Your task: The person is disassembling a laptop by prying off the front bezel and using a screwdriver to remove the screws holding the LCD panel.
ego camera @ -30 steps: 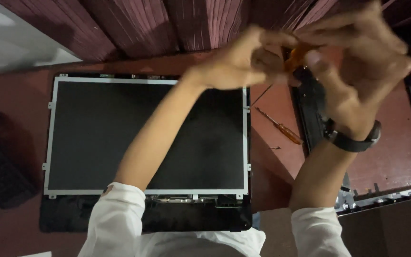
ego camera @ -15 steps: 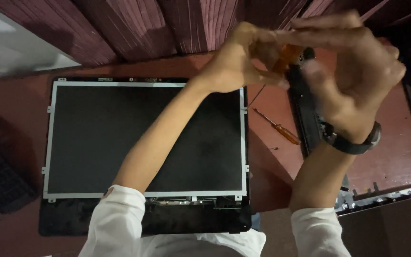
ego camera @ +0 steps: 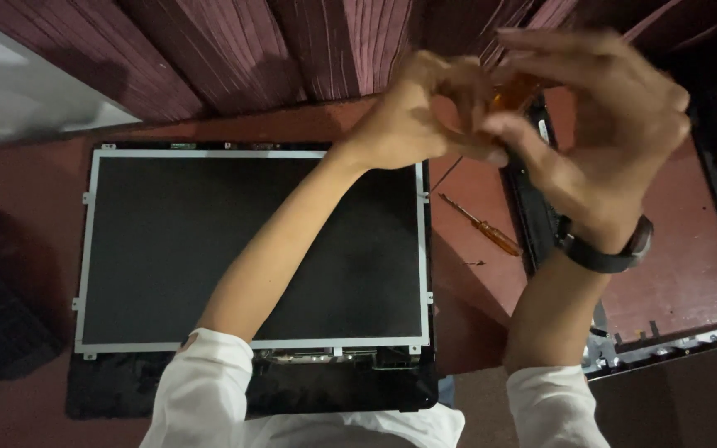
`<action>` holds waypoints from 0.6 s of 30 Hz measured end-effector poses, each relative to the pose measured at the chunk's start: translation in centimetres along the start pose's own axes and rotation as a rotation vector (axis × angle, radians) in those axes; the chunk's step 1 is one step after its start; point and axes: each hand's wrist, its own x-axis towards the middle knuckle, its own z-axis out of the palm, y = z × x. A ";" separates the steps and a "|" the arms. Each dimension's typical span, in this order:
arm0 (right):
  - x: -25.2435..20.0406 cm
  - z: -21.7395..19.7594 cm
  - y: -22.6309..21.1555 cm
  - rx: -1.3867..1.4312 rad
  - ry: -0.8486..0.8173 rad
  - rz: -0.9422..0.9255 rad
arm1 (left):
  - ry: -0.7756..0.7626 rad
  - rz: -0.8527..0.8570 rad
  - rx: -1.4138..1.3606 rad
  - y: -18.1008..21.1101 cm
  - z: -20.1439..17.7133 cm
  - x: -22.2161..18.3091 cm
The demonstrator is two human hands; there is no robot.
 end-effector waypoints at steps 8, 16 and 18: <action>-0.5 -0.5 0.9 0.002 0.022 -0.033 | -0.168 -0.041 0.054 1.0 -1.2 -0.1; -0.7 -1.1 -1.4 -0.159 -0.143 0.219 | -0.274 -0.174 0.318 -1.3 -1.4 -2.4; -0.5 -1.7 -1.5 -0.182 -0.188 0.196 | -0.369 -0.237 0.378 -1.1 -1.1 -3.4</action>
